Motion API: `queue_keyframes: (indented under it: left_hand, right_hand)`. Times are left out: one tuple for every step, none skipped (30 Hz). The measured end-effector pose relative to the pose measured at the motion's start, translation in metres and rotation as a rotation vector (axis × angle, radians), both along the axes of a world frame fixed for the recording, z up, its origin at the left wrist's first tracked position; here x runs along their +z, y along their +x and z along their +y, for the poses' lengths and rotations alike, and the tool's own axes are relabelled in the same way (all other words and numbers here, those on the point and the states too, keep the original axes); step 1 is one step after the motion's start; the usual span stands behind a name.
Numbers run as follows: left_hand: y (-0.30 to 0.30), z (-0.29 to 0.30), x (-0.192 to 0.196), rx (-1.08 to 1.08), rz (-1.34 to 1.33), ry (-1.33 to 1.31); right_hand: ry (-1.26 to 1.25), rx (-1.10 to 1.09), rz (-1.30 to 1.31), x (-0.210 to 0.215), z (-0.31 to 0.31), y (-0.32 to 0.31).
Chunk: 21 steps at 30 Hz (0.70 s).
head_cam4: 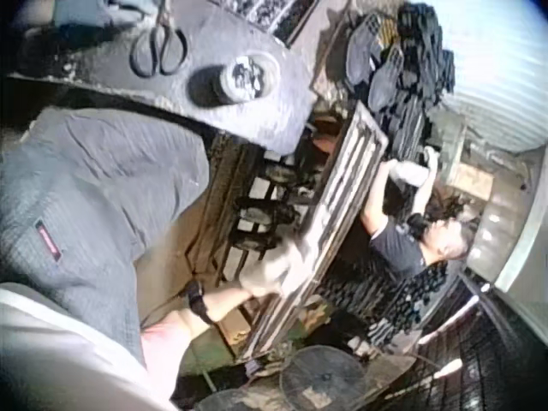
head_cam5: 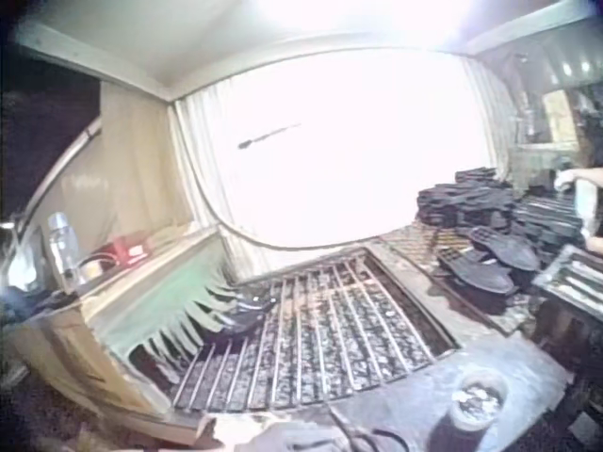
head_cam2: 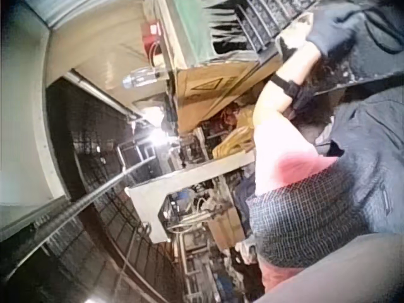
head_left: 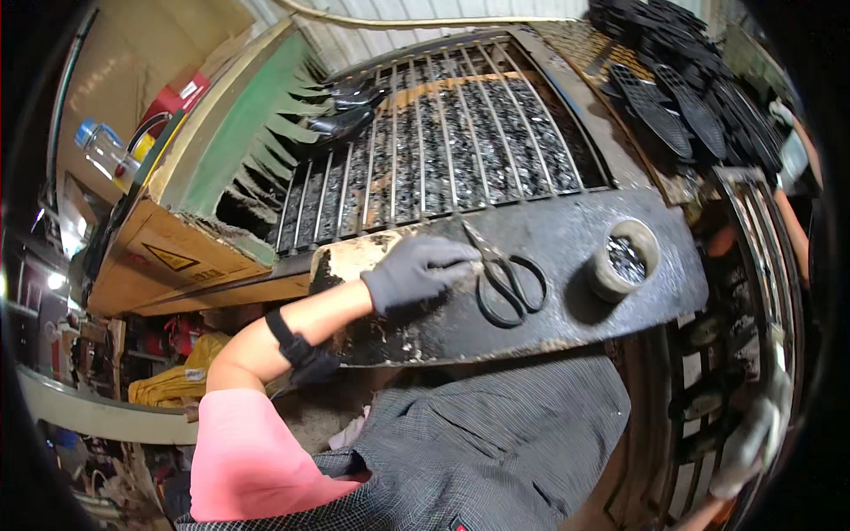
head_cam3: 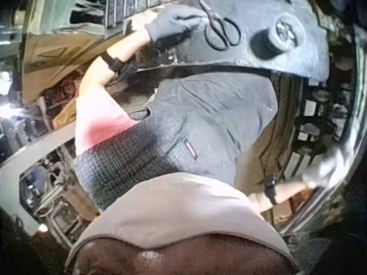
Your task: Trimming excess material from shoe soles with scissors and applying glue with a brush.
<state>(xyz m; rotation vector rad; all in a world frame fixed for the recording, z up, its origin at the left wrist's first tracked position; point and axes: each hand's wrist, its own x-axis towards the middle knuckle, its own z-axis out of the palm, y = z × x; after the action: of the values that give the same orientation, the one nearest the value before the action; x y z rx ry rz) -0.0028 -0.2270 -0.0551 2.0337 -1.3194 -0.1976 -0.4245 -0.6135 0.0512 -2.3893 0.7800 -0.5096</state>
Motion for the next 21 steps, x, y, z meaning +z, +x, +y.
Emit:
queue_keyframes:
  left_hand:
    - [0.023,0.010,-0.003,0.044,-0.145,0.041]
    - [0.044,0.020,-0.010,0.082,-0.196,0.029]
    - [0.063,0.028,-0.016,0.123,-0.290,0.090]
    - [0.081,0.031,-0.012,0.120,-0.377,0.249]
    - [0.100,0.031,-0.007,0.114,-0.458,0.411]
    - [0.121,0.029,-0.002,0.104,-0.497,0.526]
    - [0.145,0.025,0.003,0.090,-0.536,0.643]
    - [0.175,0.031,0.001,0.124,-0.594,0.757]
    - [0.208,0.043,-0.007,0.174,-0.715,0.755]
    - [0.230,0.039,0.001,0.241,-0.721,0.905]
    - [0.260,0.049,0.003,0.300,-0.710,0.923]
    - [0.285,0.056,0.005,0.385,-0.749,0.964]
    - [0.314,0.064,0.005,0.464,-0.798,1.003]
    - [0.339,0.070,0.004,0.539,-0.825,1.006]
    - [0.353,0.060,0.008,0.582,-0.813,1.087]
    - [0.365,0.055,0.012,0.604,-0.777,1.107]
    - [0.377,0.066,0.009,0.641,-0.745,1.198]
    - [0.395,0.070,0.007,0.683,-0.694,1.208]
    - [0.411,0.074,0.003,0.723,-0.642,1.219]
    - [0.423,0.077,-0.009,0.740,-0.664,1.256]
    - [0.430,0.071,-0.016,0.728,-0.658,1.252]
  right_hand:
    - [-0.133,0.107,-0.388,-0.038,0.004,0.043]
    - [-0.465,0.195,-0.276,-0.045,0.005,0.082]
    - [-0.467,0.227,-0.241,-0.045,0.030,0.129]
    - [-0.498,0.284,-0.255,-0.050,0.033,0.157]
    - [-0.528,0.341,-0.267,-0.059,0.034,0.179]
    - [-0.428,0.328,-0.293,-0.079,0.022,0.193]
    - [-0.325,0.312,-0.318,-0.094,0.011,0.205]
    - [-0.621,0.403,-0.255,-0.080,0.022,0.226]
    - [-0.743,0.482,-0.149,-0.061,0.037,0.241]
    - [-0.769,0.483,-0.074,-0.058,0.040,0.246]
    - [-0.794,0.490,-0.008,-0.056,0.043,0.246]
    - [-0.767,0.475,0.052,-0.046,0.050,0.244]
    - [-0.850,0.484,0.059,-0.037,0.055,0.239]
    - [-0.887,0.515,-0.018,-0.022,0.072,0.237]
    - [-0.834,0.518,-0.032,-0.013,0.092,0.232]
    - [-0.749,0.518,-0.113,-0.015,0.118,0.223]
    - [-0.463,0.621,0.376,0.040,0.179,0.284]
    - [-0.634,0.508,0.607,0.007,0.190,0.282]
    - [-0.400,0.719,0.268,-0.022,0.192,0.285]
    - [-0.163,0.569,0.142,-0.056,0.198,0.282]
    - [-0.303,0.681,-0.025,-0.083,0.206,0.283]
